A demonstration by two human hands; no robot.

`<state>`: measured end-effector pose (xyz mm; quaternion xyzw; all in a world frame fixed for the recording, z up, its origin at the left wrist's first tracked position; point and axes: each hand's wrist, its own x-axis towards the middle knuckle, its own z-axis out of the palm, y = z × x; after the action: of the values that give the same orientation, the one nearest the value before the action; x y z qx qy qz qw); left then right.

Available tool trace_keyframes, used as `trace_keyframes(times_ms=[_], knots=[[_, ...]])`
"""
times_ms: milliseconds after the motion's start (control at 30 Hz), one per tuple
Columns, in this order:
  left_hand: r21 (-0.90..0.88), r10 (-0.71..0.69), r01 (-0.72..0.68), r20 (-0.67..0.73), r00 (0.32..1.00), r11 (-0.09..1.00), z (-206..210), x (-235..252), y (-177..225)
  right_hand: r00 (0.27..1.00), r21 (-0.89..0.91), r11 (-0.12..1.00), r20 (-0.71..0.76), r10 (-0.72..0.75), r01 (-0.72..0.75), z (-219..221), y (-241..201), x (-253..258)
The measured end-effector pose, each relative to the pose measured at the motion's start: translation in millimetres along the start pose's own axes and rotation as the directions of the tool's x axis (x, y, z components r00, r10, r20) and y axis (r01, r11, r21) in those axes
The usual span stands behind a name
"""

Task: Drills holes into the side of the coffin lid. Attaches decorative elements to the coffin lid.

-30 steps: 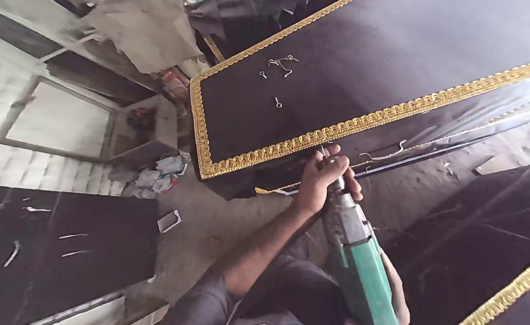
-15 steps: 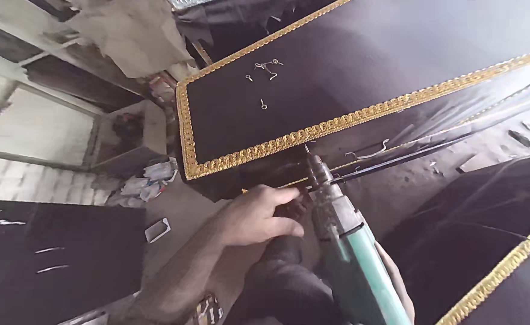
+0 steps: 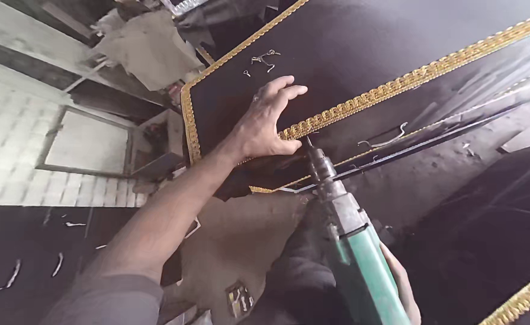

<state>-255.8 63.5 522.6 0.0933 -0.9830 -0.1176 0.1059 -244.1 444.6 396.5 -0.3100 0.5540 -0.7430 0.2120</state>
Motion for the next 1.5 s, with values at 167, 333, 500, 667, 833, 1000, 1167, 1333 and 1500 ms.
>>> trace_keyframes(times_ms=[167, 333, 500, 667, 833, 1000, 1167, 1333, 1500], knots=[[-0.038, -0.004, 0.006, 0.049, 0.999, 0.999, -2.8, -3.8, 4.1, 1.000, 0.052, 0.999, -0.003, 0.010, -0.010, -0.6, 1.1, -0.3], [-0.053, -0.016, 0.021, 0.085, 0.996, 0.998, -5.6, -5.0, 9.3, 0.999, 0.092, 0.995, -0.007, 0.031, -0.030, -5.1, -0.1, 1.2], [0.040, 0.087, -0.093, 0.120, 0.989, 0.995, -2.4, -5.0, 2.2, 0.999, 0.106, 0.994, 0.017, 0.037, -0.039, -9.9, -0.5, 3.9], [0.019, 0.062, -0.064, 0.096, 0.993, 0.998, -1.1, -5.0, 2.6, 1.000, 0.014, 1.000, 0.006, 0.007, -0.007, -4.9, -7.1, 6.2], [0.014, 0.066, -0.068, 0.097, 0.993, 0.998, -0.2, -7.3, 3.0, 1.000, -0.063, 0.998, 0.005, 0.017, -0.017, -0.7, -17.6, 8.4], [0.065, 0.061, -0.067, 0.095, 0.994, 0.996, 2.2, -8.8, 4.7, 0.999, 0.029, 0.998, -0.011, 0.054, -0.053, -1.5, -10.7, 12.4], [0.036, 0.064, -0.067, 0.081, 0.995, 0.997, 1.6, -8.6, 6.4, 0.996, 0.009, 0.996, 0.016, 0.093, -0.093, -3.2, -21.9, 20.8], [0.014, 0.067, -0.068, 0.075, 0.995, 0.998, 0.3, -7.4, 6.1, 0.999, -0.115, 0.993, 0.023, 0.033, -0.030, -2.3, -19.8, 15.6], [-0.023, 0.060, -0.058, 0.053, 0.997, 0.998, 1.4, -8.7, 4.2, 0.997, -0.030, 0.996, -0.008, 0.080, -0.080, 2.2, -14.8, 13.2]])
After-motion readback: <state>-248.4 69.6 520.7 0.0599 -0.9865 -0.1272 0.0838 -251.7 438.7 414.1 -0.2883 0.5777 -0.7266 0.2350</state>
